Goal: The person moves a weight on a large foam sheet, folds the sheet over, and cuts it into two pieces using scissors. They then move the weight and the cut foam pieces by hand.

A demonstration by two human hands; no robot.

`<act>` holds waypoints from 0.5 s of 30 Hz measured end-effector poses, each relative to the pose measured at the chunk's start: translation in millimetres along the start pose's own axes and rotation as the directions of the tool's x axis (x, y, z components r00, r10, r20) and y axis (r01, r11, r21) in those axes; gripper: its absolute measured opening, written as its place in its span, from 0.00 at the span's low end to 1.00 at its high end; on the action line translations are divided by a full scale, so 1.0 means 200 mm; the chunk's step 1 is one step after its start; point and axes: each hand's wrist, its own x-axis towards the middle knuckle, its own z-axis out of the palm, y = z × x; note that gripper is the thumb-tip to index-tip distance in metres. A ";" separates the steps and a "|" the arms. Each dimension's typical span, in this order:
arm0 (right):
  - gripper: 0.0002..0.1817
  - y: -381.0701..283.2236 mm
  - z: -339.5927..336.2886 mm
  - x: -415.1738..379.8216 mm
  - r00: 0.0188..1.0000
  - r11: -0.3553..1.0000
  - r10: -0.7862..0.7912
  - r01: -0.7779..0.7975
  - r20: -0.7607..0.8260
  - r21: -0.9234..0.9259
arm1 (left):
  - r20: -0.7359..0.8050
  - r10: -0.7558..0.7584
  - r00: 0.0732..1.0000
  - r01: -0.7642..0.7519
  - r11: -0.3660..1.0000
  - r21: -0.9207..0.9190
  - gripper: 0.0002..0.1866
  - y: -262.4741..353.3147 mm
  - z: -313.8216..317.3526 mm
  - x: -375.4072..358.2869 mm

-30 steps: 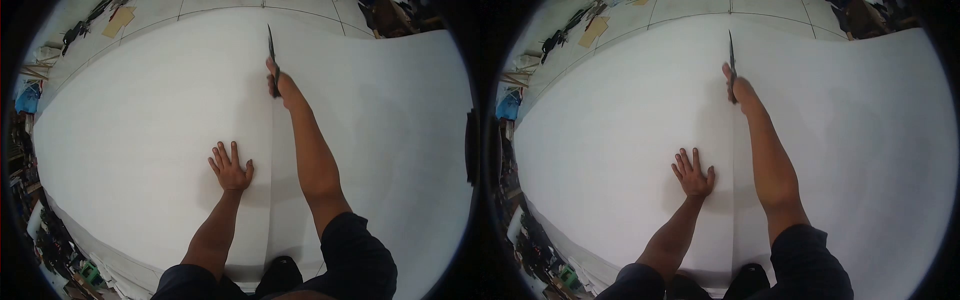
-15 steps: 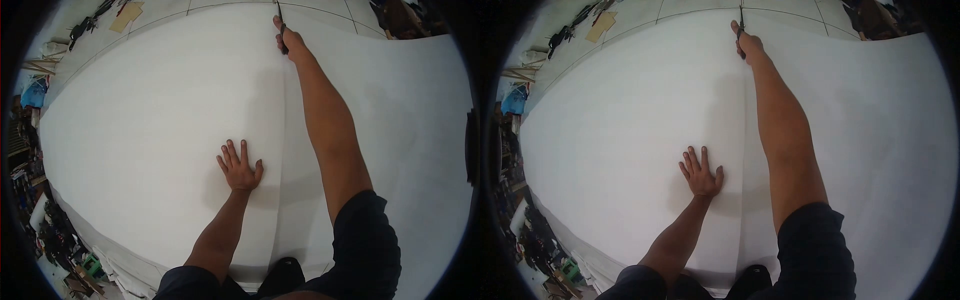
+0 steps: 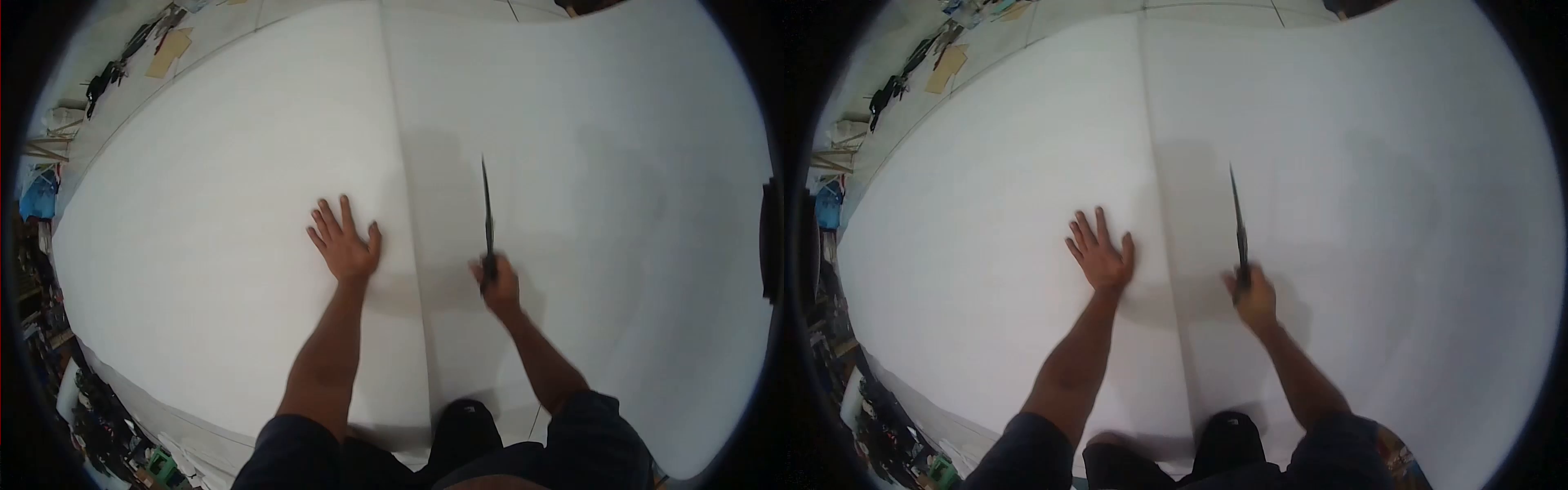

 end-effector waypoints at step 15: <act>0.20 1.45 -0.65 -3.29 0.621 0.575 0.750 -0.783 -0.230 -0.237 | -0.107 0.343 0.933 -0.339 0.939 0.059 0.36 -0.01 -0.13 -0.22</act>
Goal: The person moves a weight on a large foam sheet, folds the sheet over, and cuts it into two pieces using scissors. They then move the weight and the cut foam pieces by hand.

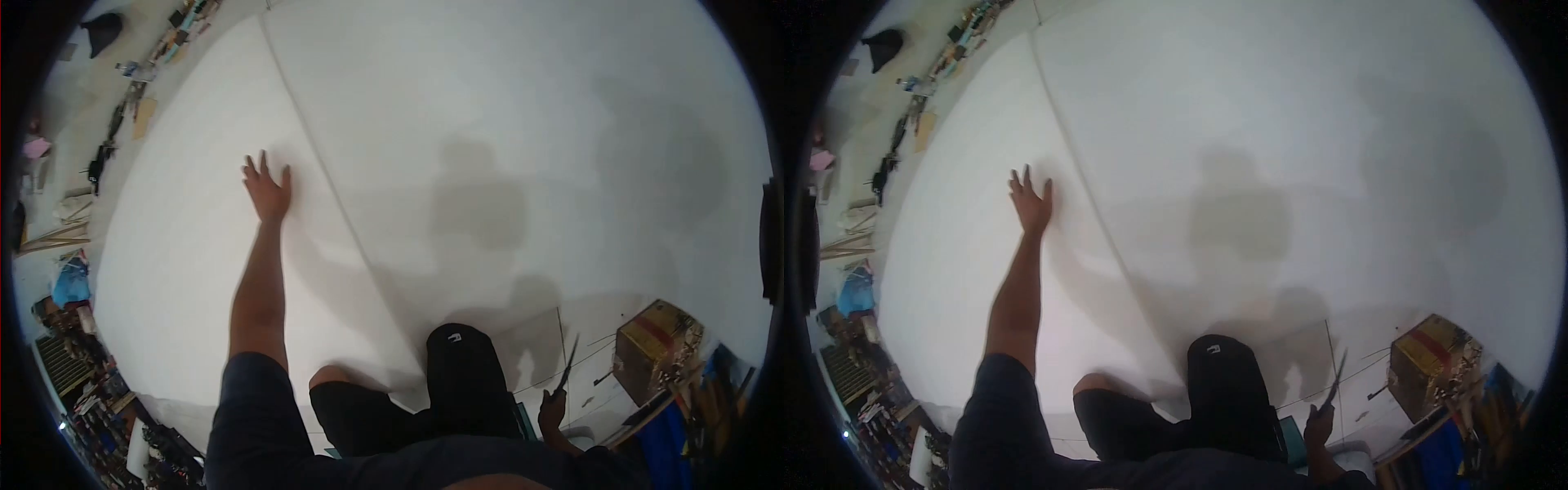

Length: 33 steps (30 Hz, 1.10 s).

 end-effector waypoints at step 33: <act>0.44 -1.17 0.50 0.21 0.425 0.335 -0.895 0.839 0.132 -0.429 | 0.104 -0.458 0.883 0.468 0.874 -0.128 0.30 0.22 -1.97 -3.05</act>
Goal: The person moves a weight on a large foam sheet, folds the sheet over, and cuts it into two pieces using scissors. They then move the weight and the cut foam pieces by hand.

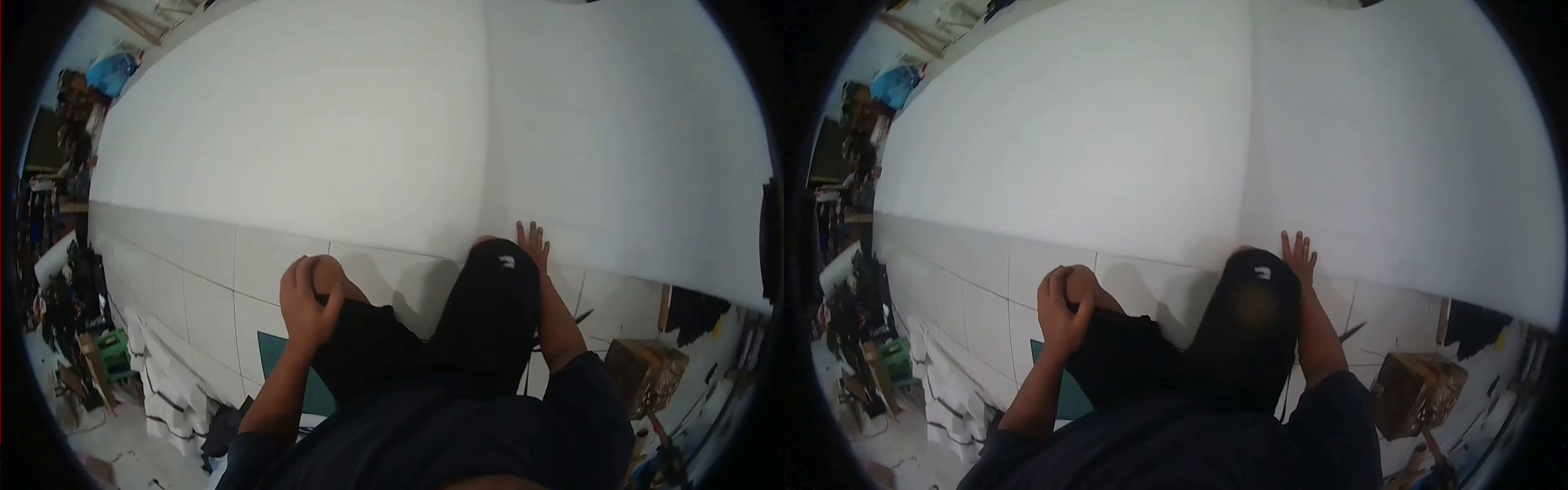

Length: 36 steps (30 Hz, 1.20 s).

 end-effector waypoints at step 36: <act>0.28 -0.78 -0.19 -0.13 0.845 0.552 0.533 -0.326 -0.025 0.767 | 0.320 0.213 0.923 -0.238 0.970 0.043 0.19 0.42 0.18 0.40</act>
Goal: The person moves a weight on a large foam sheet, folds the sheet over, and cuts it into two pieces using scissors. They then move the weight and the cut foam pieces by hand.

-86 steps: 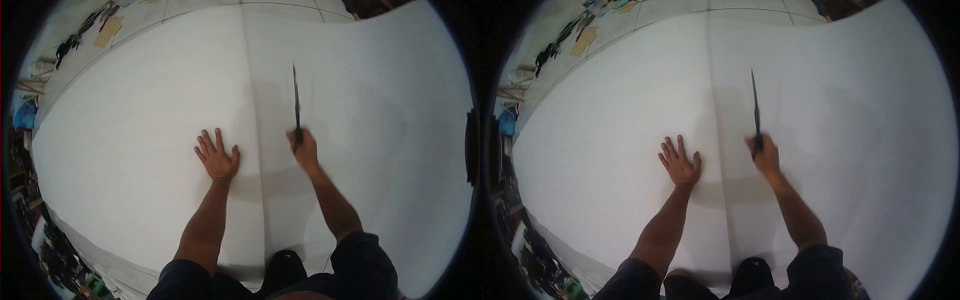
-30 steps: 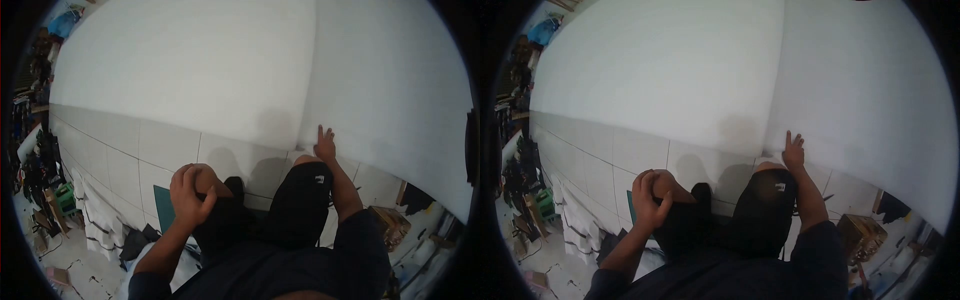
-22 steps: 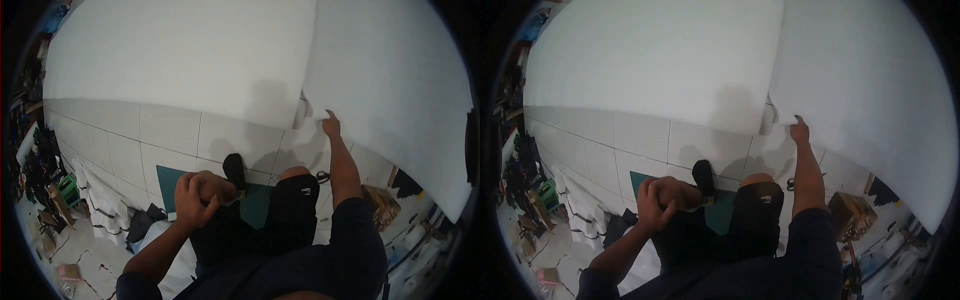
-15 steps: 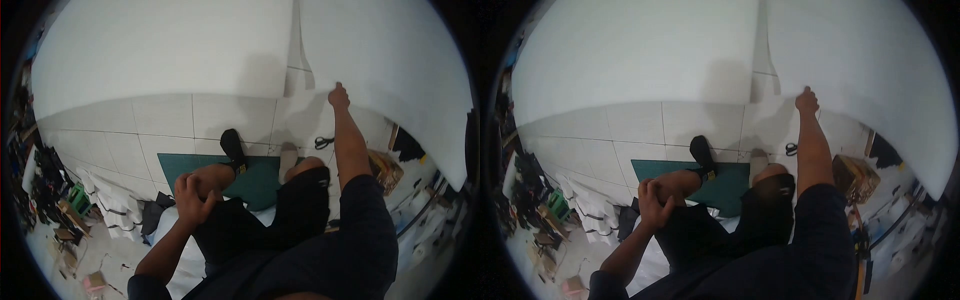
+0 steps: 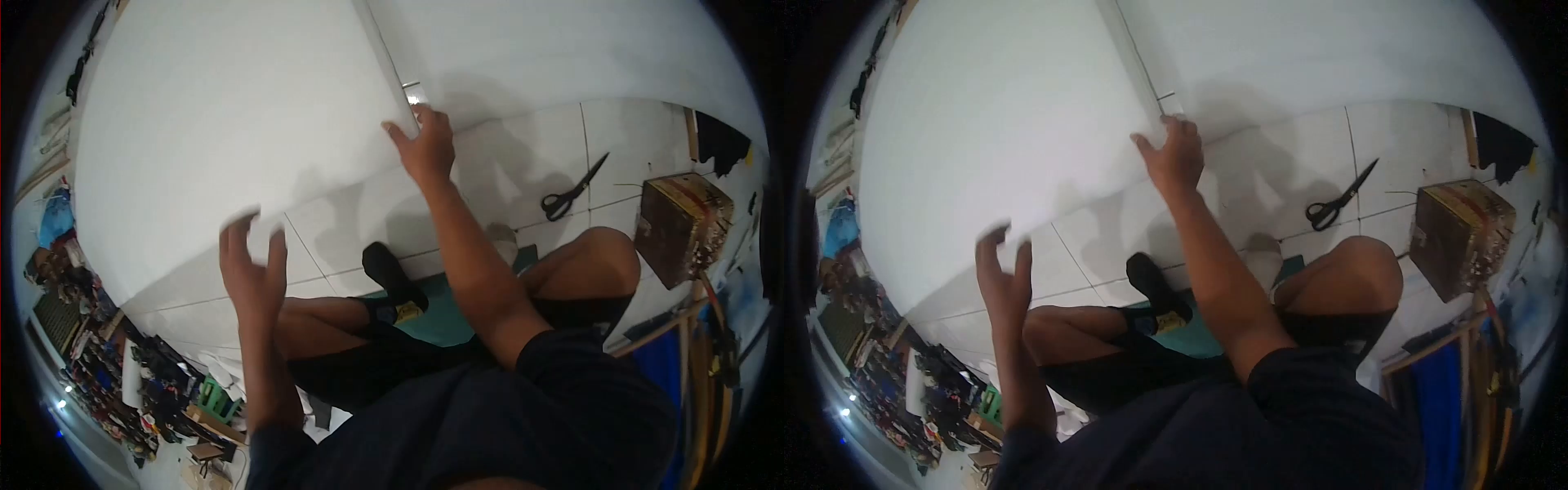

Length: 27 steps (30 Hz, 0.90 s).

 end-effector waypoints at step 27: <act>0.39 0.09 0.04 -0.04 0.968 0.935 0.079 -0.155 0.238 0.318 | 0.490 -0.123 0.863 0.313 0.891 -0.328 0.37 0.22 0.87 0.70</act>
